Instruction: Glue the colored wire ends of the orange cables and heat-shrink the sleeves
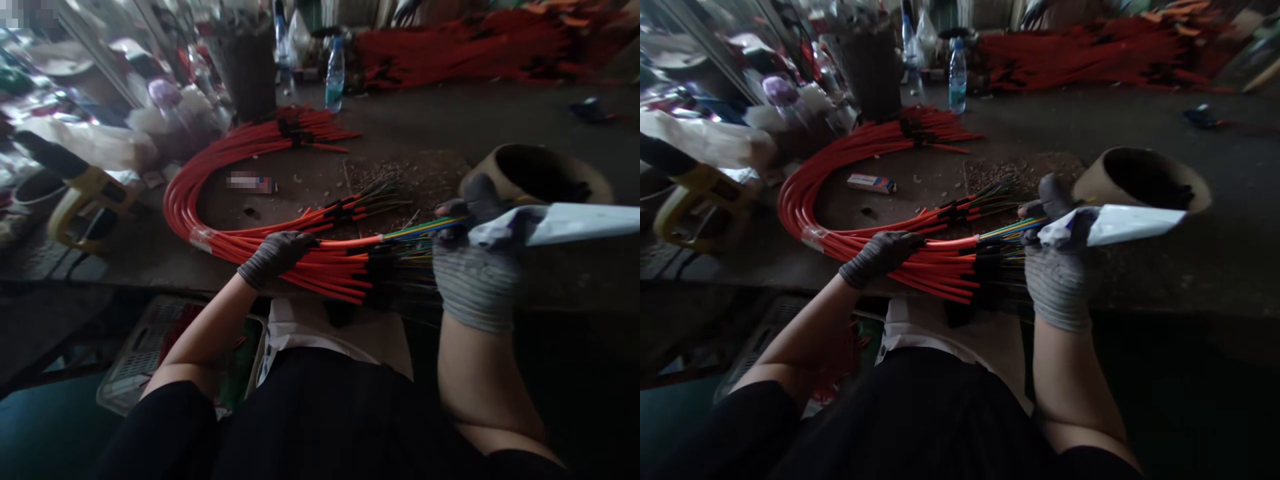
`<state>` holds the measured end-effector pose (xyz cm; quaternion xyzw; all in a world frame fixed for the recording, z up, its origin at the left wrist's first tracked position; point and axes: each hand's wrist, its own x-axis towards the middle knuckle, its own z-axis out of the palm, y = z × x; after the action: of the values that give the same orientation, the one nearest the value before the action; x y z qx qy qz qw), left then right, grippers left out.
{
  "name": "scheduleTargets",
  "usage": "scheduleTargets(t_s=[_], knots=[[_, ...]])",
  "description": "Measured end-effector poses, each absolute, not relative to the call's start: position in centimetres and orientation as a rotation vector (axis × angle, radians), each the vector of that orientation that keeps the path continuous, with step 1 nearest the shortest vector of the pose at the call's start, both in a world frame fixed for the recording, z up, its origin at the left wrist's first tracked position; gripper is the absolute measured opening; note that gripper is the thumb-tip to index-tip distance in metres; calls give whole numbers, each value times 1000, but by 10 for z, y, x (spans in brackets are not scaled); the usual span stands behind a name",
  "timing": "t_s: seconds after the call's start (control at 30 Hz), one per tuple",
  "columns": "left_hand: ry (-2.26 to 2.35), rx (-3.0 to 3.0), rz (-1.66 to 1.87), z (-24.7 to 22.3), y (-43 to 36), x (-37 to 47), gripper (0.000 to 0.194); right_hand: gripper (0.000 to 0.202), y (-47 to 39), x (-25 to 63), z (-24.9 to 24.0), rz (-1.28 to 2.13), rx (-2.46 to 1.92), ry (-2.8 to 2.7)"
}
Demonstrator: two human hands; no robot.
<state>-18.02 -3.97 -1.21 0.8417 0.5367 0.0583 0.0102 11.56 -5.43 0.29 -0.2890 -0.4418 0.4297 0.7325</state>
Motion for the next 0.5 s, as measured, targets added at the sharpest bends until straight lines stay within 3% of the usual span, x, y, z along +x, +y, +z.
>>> scheduleTargets(t_s=[0.13,0.2,0.33,0.43,0.5], knots=[[1283,2622,710,-6,-41,-140,25,26,-42,112,2,1042,-481,-828],[1170,2594,845,-4,-40,-112,31,24,-41,117,-1,1164,-470,-725],[1383,2574,485,-12,-18,-81,53,31,-51,138,-2,1230,-531,-459],[1608,2514,165,-23,15,-80,41,27,-58,142,1,1011,-516,-402],[1670,2518,120,-26,38,-78,40,17,-57,131,0,1055,-482,-445]])
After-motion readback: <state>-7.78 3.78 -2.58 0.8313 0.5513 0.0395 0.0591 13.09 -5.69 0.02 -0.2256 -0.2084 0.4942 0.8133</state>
